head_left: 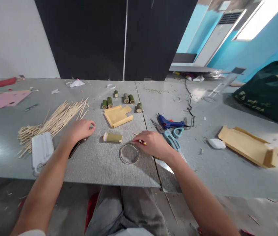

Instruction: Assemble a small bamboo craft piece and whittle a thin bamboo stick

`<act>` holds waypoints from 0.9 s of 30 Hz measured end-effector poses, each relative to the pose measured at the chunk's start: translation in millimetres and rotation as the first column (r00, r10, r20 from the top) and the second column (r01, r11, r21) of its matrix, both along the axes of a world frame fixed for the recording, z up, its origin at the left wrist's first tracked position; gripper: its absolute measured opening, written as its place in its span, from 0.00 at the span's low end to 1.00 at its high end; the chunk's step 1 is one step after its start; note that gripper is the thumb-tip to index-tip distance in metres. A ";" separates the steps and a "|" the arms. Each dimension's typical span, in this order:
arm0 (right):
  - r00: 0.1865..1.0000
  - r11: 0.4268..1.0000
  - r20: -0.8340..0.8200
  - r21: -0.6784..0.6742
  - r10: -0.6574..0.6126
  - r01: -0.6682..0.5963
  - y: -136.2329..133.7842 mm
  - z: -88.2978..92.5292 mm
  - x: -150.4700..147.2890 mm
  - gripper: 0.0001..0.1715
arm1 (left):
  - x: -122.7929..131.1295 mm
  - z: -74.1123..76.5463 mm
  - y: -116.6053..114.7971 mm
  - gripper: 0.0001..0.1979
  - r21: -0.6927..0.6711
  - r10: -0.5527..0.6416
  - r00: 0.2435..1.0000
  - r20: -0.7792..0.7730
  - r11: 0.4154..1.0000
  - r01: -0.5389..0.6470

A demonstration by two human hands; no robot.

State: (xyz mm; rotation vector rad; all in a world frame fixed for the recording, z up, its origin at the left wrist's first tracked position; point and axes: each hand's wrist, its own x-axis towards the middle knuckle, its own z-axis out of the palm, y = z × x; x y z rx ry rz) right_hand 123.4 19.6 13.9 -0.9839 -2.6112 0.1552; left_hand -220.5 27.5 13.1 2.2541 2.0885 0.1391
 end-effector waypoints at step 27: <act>0.925 0.908 -0.167 0.199 -0.340 0.369 -51.9 47.2 81.2 0.34 | 101.9 -30.7 -1.6 0.14 0.308 -0.717 0.656 0.235 0.695 0.650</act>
